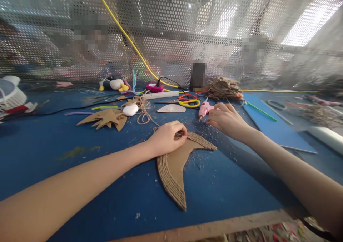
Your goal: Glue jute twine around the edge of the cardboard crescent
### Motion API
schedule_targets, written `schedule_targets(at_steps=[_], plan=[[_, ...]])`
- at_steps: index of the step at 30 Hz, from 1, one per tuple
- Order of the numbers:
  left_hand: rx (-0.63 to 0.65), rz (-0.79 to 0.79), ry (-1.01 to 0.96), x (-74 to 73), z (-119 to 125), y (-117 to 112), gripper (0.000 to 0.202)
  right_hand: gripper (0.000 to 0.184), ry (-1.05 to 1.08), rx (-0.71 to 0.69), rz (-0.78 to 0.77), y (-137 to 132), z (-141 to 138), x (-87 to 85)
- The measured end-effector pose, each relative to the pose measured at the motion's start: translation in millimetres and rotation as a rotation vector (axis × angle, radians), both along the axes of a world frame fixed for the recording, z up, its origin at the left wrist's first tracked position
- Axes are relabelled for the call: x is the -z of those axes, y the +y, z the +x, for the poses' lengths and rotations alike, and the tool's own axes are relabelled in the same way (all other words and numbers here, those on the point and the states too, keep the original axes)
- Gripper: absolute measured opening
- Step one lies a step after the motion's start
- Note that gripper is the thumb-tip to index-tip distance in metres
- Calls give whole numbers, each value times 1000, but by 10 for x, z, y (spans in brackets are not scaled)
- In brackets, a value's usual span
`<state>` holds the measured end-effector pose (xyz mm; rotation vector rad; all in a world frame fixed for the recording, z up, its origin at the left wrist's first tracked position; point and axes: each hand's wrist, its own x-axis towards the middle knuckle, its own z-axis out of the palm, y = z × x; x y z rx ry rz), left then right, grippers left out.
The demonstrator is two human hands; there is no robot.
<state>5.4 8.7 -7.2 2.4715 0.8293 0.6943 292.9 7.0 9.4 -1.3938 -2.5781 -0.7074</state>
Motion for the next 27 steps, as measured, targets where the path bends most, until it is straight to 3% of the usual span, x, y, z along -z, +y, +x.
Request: schedule_targets(at_steps=[10, 17, 21, 27], plan=[[4, 2, -1, -3, 0, 3, 8, 24, -20, -8, 10, 32, -59, -10], [5, 3, 2, 14, 1, 8, 7, 34, -112, 59, 49, 35, -107, 43], [12, -1, -6, 13, -4, 9, 8, 29, -17, 72, 18, 22, -17, 17], [10, -6, -2, -5, 0, -4, 8, 28, 113, -41, -99, -31, 132, 6]])
